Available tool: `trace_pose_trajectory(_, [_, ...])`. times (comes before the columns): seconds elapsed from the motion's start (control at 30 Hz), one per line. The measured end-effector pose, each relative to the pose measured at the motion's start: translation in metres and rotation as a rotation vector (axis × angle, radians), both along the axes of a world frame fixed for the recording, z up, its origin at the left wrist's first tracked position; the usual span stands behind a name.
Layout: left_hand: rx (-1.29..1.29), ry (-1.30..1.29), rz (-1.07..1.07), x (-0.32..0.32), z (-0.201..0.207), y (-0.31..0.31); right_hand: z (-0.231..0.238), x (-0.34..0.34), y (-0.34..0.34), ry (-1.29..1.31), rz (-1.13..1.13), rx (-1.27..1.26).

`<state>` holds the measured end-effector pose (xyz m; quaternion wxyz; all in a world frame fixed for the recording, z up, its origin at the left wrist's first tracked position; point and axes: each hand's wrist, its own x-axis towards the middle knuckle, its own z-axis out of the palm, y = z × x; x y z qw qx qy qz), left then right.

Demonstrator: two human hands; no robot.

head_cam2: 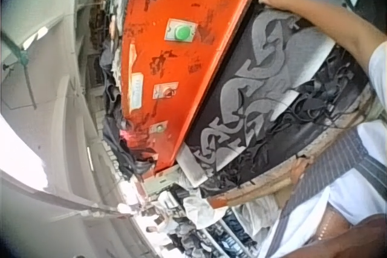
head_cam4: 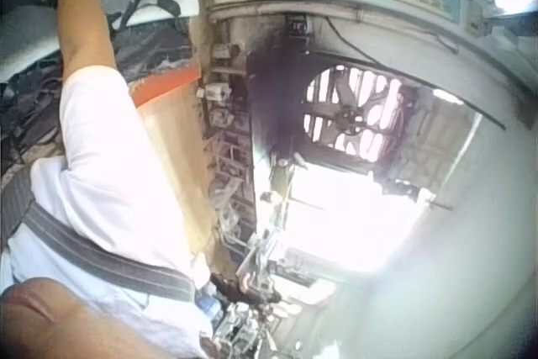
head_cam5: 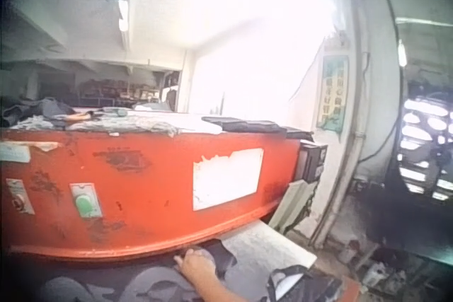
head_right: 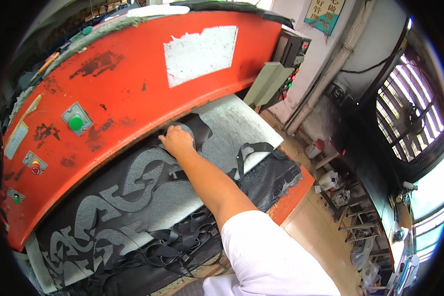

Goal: Cutting out black leather or synthetic material components using a hydraulic press and metal die molds.

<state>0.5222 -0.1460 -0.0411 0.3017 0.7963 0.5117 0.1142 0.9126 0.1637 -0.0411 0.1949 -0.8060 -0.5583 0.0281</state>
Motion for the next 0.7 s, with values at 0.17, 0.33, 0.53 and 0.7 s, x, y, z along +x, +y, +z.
trace_pose_trajectory(0.17, [0.000,0.027,0.043,0.017,-0.003,0.001,-0.003,0.013,0.016,-0.013,0.078,-0.059])
trace_pose_trajectory(0.33, [0.014,0.072,0.152,0.008,0.006,-0.022,-0.001,0.001,0.017,0.007,0.066,-0.150])
trace_pose_trajectory(0.53, [0.268,0.093,0.287,-0.015,-0.005,-0.082,0.010,-0.022,-0.012,-0.147,0.022,-0.133])
trace_pose_trajectory(0.7, [0.313,0.014,0.352,-0.001,0.008,-0.091,0.004,0.004,-0.006,-0.215,0.068,-0.097])
